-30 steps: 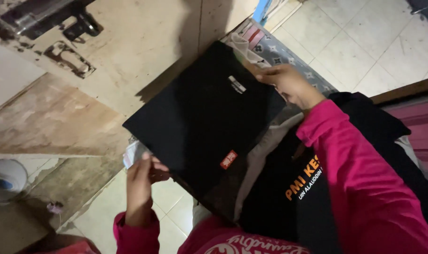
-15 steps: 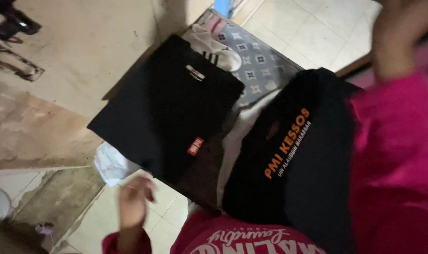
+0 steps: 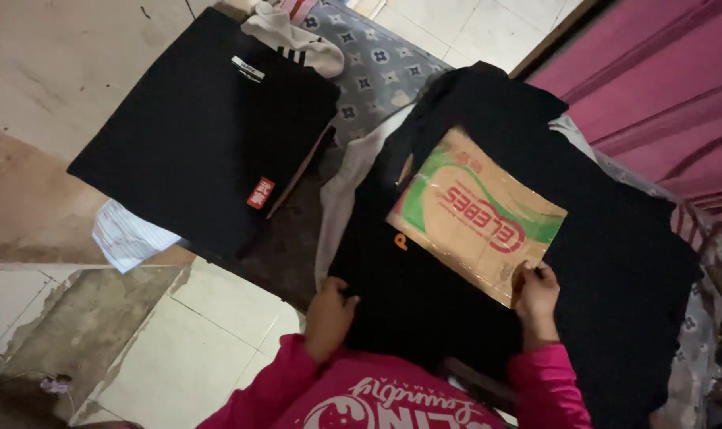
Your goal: The person folds a pair of white socks and places them on a table. They then proceed to fold several t-shirts, including black and brown ones, using a piece of cardboard as a guide to ensure uniform size. The folded items are stacked on the table.
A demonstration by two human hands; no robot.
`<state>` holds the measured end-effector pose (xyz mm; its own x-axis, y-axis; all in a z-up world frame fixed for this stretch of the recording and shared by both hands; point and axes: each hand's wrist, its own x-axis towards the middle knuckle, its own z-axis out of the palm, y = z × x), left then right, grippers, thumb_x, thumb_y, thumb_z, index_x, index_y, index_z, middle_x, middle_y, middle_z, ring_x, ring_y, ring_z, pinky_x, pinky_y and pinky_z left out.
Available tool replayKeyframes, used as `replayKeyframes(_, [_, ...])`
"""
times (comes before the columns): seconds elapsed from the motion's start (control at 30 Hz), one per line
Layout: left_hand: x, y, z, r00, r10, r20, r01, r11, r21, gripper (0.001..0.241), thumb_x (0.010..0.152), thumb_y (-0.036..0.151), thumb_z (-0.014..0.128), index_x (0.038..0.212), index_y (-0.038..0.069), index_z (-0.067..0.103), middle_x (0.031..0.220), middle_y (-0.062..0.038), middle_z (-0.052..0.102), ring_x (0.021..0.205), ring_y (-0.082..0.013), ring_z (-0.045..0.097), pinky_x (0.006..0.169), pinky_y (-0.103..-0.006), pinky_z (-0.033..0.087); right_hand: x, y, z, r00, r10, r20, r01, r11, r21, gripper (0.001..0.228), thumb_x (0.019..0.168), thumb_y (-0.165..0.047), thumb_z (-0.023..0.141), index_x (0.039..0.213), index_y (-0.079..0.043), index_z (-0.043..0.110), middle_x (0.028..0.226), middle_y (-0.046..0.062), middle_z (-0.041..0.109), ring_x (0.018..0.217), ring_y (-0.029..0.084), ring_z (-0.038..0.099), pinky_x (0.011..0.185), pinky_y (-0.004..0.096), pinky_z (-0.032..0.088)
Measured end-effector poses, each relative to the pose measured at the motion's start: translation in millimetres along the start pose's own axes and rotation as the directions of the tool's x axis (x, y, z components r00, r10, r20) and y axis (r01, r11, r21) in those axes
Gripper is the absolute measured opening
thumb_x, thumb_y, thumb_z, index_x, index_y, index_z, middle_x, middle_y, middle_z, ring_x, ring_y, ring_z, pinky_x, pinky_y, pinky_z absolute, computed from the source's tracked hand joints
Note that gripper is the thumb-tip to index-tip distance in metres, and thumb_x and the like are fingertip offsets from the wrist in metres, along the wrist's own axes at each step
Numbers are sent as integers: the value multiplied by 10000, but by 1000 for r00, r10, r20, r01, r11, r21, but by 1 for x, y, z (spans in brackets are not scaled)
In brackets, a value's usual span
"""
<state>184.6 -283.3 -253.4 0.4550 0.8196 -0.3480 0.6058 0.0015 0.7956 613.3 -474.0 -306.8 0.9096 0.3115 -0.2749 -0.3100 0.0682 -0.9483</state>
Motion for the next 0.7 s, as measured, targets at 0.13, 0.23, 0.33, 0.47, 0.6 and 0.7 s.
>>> replayKeyframes(0.13, [-10, -28, -1, 998, -40, -54, 36, 997, -72, 470, 857, 289, 735, 1198, -4, 598, 1005, -234, 731, 938, -408, 716, 802, -465, 560, -8, -6, 2, 959, -260, 113, 263, 965, -13, 140, 1057, 61, 604, 1139, -49, 628, 947, 34, 672, 749, 103, 574, 676, 254, 502])
replayKeyframes(0.23, [-13, -46, 10, 999, -21, -29, 18, 994, -106, 410, 911, 311, 709, 1147, -19, 654, 996, -230, 740, 940, -386, 718, 808, -441, 555, 6, -3, 5, 907, -386, 171, 408, 905, -121, 141, 1087, 50, 611, 1194, -40, 630, 1036, 26, 683, 859, 97, 607, 764, 248, 515])
replayKeyframes(0.33, [-25, -36, 17, 999, 8, 43, 1, 978, -210, 416, 961, 342, 686, 1136, -36, 679, 1013, -215, 749, 943, -344, 720, 818, -416, 549, 6, -7, 13, 947, -285, 148, 295, 954, -55, 150, 1047, 37, 623, 1153, -68, 629, 982, 18, 674, 797, 103, 598, 700, 257, 519])
replayKeyframes(0.47, [-50, -24, 18, 939, 77, 335, 94, 880, -466, 507, 910, 358, 747, 1195, -55, 670, 1052, -161, 770, 958, -260, 725, 829, -383, 565, 15, -5, 7, 981, -136, 136, 135, 991, 20, 165, 1017, 66, 630, 1095, -80, 627, 981, 2, 681, 828, 101, 641, 724, 259, 576])
replayKeyframes(0.6, [-52, -28, 15, 879, 67, 472, 216, 827, -520, 552, 871, 326, 779, 1260, -33, 624, 1116, -128, 747, 1008, -213, 701, 874, -355, 558, 15, 0, 17, 993, -81, 82, 77, 996, 41, 198, 980, 95, 630, 1056, -88, 625, 928, 7, 668, 797, 108, 641, 710, 279, 600])
replayKeyframes(0.7, [-53, -26, 10, 841, 48, 538, 210, 889, -407, 593, 881, 336, 778, 1302, -44, 605, 1153, -149, 740, 1037, -202, 690, 896, -331, 548, 15, 4, 21, 985, -112, 132, 102, 992, 79, 176, 1009, 93, 629, 1074, -70, 648, 975, 31, 702, 820, 121, 651, 726, 275, 583])
